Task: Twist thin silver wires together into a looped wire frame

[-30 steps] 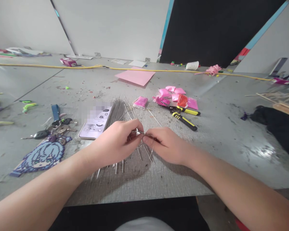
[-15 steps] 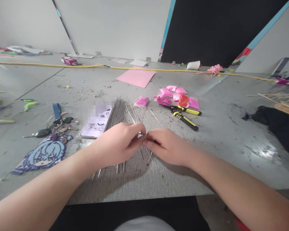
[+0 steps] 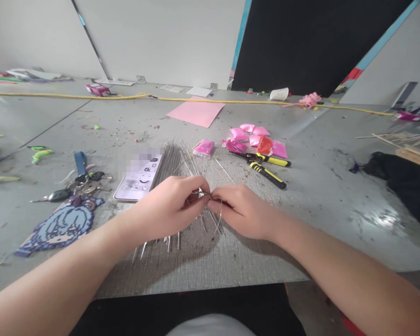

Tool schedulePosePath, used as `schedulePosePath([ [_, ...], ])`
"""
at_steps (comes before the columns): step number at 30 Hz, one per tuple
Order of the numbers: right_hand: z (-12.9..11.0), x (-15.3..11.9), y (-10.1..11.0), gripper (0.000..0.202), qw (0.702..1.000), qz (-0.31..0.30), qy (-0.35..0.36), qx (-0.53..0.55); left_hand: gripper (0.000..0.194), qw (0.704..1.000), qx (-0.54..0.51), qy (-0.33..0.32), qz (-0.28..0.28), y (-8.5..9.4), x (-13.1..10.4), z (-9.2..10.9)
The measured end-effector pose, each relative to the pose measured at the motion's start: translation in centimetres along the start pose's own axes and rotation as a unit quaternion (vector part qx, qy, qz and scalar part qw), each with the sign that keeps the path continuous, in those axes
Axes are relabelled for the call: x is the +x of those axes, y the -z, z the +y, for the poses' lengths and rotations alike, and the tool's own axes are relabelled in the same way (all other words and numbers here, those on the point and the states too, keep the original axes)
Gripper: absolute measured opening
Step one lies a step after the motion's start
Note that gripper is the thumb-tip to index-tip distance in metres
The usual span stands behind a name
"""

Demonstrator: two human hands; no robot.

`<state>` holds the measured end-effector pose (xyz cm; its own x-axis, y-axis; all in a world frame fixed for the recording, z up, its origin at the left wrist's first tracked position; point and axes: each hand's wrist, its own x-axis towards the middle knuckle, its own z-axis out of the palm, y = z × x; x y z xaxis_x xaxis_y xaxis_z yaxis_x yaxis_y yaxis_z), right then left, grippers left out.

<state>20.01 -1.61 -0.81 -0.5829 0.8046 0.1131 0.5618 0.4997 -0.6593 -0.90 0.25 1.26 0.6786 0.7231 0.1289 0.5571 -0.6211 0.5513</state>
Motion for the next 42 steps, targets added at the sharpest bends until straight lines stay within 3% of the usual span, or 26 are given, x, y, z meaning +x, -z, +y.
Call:
schedulePosePath([
  [42,0.09,-0.25,-0.41,0.017,0.997,-0.024,-0.012,-0.078,0.008,0.998,0.034,-0.027,-0.037,-0.08,0.11,-0.03],
])
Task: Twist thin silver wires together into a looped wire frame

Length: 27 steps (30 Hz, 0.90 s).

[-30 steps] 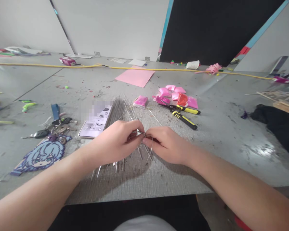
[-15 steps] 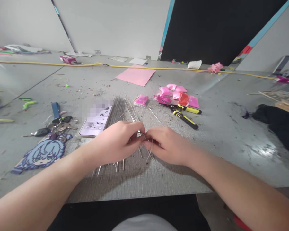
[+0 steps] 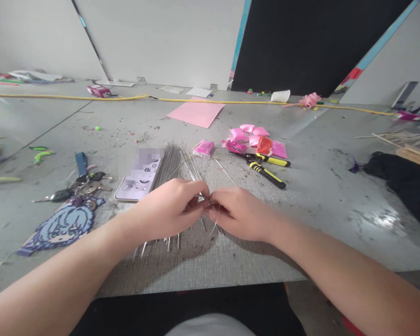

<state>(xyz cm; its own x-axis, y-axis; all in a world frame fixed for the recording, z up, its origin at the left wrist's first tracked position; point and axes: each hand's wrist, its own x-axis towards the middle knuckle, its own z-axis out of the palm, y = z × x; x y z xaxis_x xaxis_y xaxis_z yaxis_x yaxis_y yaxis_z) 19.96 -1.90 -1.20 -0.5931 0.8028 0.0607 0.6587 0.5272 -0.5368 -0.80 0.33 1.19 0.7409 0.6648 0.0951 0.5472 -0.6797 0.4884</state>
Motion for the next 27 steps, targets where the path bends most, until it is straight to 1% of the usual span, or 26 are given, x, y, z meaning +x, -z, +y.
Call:
schedulePosePath([
  [18,-0.06,0.15,-0.02,0.014,1.0,-0.007,-0.001,-0.003,0.011,1.0,0.008,0.007,-0.009,-0.13,0.12,0.01],
  [27,-0.15,0.08,-0.03,0.019,1.0,-0.007,0.012,-0.017,0.008,1.0,-0.005,0.009,-0.005,-0.13,0.16,-0.07],
])
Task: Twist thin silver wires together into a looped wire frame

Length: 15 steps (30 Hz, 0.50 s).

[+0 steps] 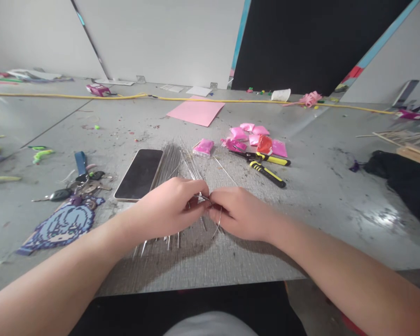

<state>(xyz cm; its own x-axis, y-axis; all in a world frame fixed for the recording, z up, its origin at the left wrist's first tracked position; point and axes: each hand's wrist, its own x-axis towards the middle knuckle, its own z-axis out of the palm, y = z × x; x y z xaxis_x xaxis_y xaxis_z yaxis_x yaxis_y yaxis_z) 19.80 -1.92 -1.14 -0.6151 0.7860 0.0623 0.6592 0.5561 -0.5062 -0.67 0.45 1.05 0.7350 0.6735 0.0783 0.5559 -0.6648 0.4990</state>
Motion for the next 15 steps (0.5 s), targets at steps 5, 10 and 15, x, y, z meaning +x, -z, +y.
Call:
schedulePosePath([
  [5,0.27,0.08,0.04,0.021,1.0,0.009,0.01,0.028,0.008,1.0,-0.014,-0.004,0.006,0.11,-0.1,-0.01],
  [10,0.77,0.27,0.02,0.02,0.997,0.025,0.002,0.078,0.013,0.999,-0.042,0.022,0.021,0.12,0.01,0.01],
  [15,0.66,0.29,0.07,0.021,0.99,0.033,-0.032,0.131,0.015,0.993,-0.089,0.062,0.037,-0.04,0.16,-0.2],
])
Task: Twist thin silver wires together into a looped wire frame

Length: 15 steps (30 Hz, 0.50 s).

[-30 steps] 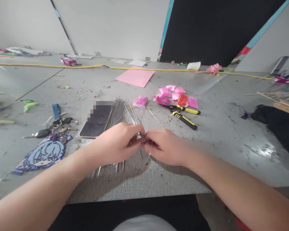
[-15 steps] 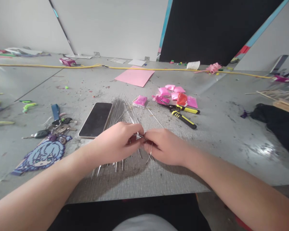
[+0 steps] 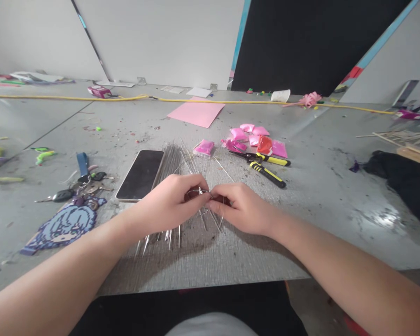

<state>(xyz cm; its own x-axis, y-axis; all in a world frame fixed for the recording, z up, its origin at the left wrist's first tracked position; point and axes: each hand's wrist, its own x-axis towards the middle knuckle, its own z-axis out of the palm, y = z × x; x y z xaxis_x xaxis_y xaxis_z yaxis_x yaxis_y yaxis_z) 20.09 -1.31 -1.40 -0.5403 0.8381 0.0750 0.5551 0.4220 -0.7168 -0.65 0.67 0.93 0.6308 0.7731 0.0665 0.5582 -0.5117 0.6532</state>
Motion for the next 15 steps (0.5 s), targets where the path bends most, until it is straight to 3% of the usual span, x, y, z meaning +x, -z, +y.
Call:
schedulePosePath([
  [9,-0.11,0.06,0.04,0.022,0.998,0.062,0.003,0.03,0.019,0.991,-0.104,0.083,-0.012,-0.29,0.03,-0.22],
  [15,-0.02,0.08,0.09,0.027,0.997,0.062,-0.023,0.047,0.021,0.961,-0.247,0.125,-0.015,-0.87,0.35,-0.57],
])
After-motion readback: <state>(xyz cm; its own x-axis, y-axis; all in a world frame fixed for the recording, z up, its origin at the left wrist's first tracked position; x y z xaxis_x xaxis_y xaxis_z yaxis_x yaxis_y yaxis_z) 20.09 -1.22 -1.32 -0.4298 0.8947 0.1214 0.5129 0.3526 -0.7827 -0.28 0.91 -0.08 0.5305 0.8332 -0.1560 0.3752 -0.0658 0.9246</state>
